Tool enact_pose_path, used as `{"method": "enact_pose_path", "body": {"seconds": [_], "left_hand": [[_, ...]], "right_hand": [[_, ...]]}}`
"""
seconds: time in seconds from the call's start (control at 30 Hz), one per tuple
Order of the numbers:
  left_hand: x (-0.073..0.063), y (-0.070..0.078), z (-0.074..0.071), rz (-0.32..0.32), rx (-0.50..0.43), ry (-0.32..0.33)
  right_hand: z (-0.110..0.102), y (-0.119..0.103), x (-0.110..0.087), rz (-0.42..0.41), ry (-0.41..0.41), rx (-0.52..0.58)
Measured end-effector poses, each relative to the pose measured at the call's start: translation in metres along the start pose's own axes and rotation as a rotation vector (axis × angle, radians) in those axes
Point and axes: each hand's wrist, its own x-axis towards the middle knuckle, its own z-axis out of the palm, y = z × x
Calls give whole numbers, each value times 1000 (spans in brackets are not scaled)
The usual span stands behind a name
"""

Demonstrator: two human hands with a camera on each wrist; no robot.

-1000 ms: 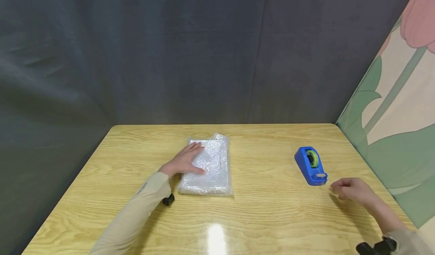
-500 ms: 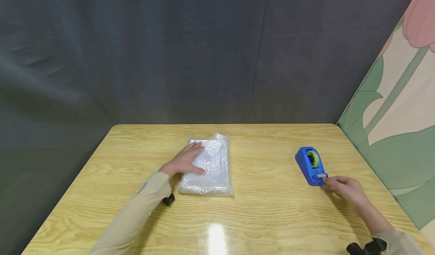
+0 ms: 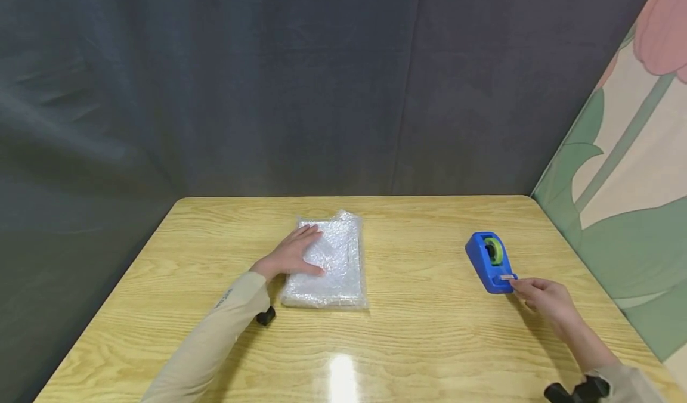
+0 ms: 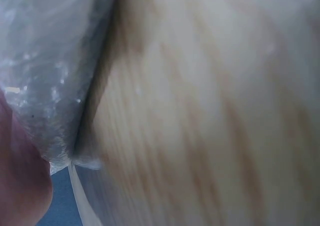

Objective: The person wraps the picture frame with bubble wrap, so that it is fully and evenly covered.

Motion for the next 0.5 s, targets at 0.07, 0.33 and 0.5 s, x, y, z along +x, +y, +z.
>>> {"method": "enact_pose_path", "body": {"seconds": [0.07, 0.33, 0.5], "left_hand": [[0, 0, 0, 1, 1, 2], [-2, 2, -1, 2, -4, -3], [-4, 3, -5, -9, -21, 7]], "right_hand": [[0, -2, -1, -1, -7, 26], [-1, 0, -3, 7, -70, 141], [-2, 1, -3, 31, -108, 88]]}}
